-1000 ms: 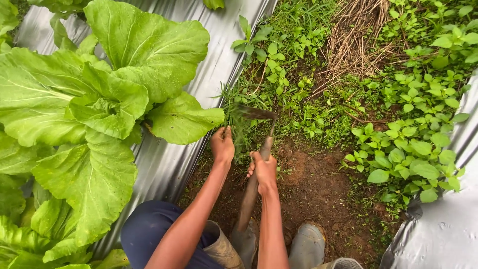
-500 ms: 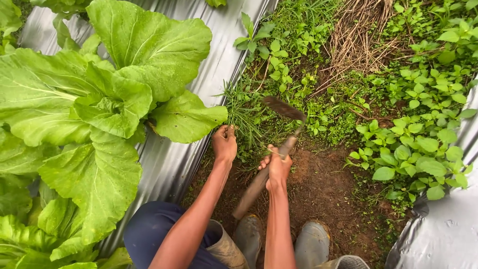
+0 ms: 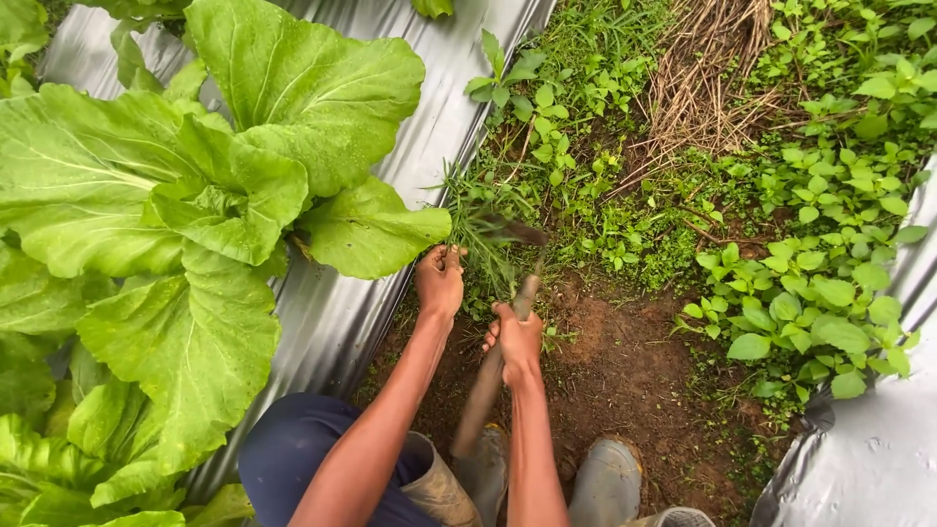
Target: The person uses a hoe to loosen soil and remove weeds from a garden bed between rows of leafy green vegetables. They repeatedly strike the ground, pull out weeds by hand, and clear the area along the plastic mulch.
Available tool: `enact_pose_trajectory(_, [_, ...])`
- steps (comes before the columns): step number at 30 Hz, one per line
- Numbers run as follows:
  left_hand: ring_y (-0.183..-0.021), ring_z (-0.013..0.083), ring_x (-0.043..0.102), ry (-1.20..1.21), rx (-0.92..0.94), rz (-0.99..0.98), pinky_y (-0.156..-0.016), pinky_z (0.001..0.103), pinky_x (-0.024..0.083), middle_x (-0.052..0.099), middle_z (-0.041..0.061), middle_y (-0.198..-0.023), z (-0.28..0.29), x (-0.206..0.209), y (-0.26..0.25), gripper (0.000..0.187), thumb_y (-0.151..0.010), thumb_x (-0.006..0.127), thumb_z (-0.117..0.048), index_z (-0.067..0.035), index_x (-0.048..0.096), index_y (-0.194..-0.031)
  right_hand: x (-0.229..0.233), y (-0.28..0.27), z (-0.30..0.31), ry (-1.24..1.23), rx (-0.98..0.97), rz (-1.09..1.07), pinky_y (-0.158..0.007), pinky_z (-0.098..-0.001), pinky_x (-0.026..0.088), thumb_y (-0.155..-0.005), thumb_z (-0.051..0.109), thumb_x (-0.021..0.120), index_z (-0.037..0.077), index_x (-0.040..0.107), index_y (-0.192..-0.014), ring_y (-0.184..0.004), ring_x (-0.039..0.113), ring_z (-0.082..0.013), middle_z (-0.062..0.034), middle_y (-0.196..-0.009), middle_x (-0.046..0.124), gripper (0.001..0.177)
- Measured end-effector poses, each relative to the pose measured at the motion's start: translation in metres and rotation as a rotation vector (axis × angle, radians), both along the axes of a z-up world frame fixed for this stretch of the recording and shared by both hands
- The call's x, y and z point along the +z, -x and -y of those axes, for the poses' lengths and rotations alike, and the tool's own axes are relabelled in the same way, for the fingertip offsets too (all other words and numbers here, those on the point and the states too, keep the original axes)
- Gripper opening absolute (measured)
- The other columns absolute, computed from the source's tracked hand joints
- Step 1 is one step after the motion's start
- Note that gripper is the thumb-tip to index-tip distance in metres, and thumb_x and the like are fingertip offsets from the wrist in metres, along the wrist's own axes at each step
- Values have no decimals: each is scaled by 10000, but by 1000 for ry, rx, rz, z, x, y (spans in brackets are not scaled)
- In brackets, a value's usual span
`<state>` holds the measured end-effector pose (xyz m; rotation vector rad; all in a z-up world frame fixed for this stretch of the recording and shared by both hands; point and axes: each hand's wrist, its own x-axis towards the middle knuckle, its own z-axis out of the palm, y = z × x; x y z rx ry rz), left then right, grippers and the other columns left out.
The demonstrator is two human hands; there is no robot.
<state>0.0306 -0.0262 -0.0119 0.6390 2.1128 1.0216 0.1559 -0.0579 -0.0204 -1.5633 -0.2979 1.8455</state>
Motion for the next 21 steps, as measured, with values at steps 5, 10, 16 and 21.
enact_pose_trajectory(5, [-648, 115, 525, 13, -18, 3, -670, 309, 484, 649, 23, -697, 2, -2, 0, 300, -1104, 494, -206, -93, 756, -1013, -11, -14, -4, -17, -139, -4, -403, -295, 544, -938, 142, 634, 48, 606, -918, -394, 526, -108, -7, -533, 522, 100])
enact_pose_trajectory(10, [-642, 110, 512, -19, -36, 9, -652, 318, 476, 646, 25, -695, -1, 0, 0, 308, -1115, 473, -182, -71, 748, -1031, 16, -2, 0, 3, 158, 133, -521, -317, 561, -997, 109, 569, -49, 649, -1083, -401, 559, -164, -42, -539, 575, 197])
enact_pose_trajectory(16, [-635, 118, 538, 10, -9, -3, -662, 300, 489, 658, 15, -691, -3, 18, -7, 281, -1098, 497, -172, -87, 754, -1018, -22, -9, -5, 19, -152, 3, -389, -307, 543, -920, 156, 672, 1, 550, -1061, -407, 532, -113, -19, -559, 539, 243])
enact_pose_trajectory(21, [-639, 114, 542, 3, 10, -28, -661, 326, 488, 653, 15, -670, -1, 1, -4, 266, -1072, 527, -180, -92, 755, -966, 52, -12, -8, 3, 90, -9, -395, -234, 507, -988, 84, 550, -106, 541, -1133, -419, 452, -67, 13, -612, 477, 239])
